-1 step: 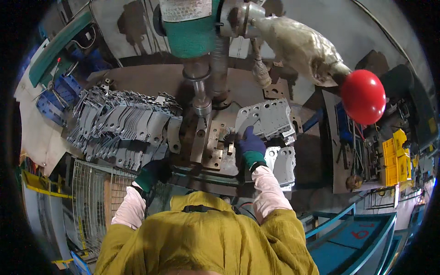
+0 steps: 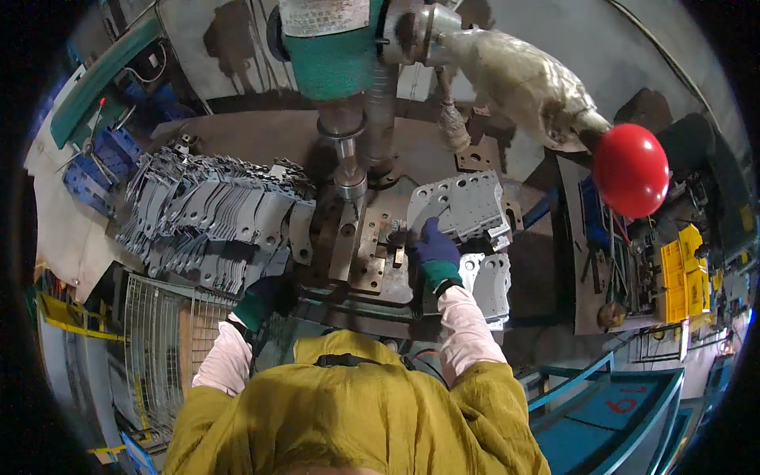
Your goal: Operating an industrial drilling or riveting machine to process metal plates.
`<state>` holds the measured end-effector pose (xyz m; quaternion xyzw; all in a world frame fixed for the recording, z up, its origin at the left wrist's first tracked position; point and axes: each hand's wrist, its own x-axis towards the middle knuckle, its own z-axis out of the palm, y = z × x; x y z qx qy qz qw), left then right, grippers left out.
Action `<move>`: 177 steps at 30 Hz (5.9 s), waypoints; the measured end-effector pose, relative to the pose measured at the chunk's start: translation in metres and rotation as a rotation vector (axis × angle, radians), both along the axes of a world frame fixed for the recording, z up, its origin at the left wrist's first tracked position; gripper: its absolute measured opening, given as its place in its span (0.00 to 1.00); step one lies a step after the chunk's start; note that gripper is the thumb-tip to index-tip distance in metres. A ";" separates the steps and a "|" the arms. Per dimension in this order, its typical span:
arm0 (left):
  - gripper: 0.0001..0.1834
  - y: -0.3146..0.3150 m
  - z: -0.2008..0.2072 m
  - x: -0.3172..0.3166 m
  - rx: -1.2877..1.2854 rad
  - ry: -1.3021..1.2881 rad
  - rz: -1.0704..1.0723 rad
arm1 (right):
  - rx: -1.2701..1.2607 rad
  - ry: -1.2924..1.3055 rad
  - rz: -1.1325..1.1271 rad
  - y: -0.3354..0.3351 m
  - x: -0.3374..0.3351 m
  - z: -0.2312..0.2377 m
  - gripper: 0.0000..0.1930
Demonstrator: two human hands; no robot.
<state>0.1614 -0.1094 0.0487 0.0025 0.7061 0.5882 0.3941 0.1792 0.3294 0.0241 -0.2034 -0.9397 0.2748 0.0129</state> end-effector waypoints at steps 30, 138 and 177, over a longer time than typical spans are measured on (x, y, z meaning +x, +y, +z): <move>0.18 0.068 0.062 0.044 0.011 0.195 -0.242 | 0.095 0.003 -0.054 0.019 -0.003 0.003 0.24; 0.35 0.121 0.045 0.031 0.151 0.285 0.409 | 0.683 1.830 0.222 -0.026 0.049 0.352 0.24; 0.28 0.110 0.052 0.030 -0.016 0.418 0.285 | 0.537 1.769 0.220 -0.022 0.036 0.388 0.24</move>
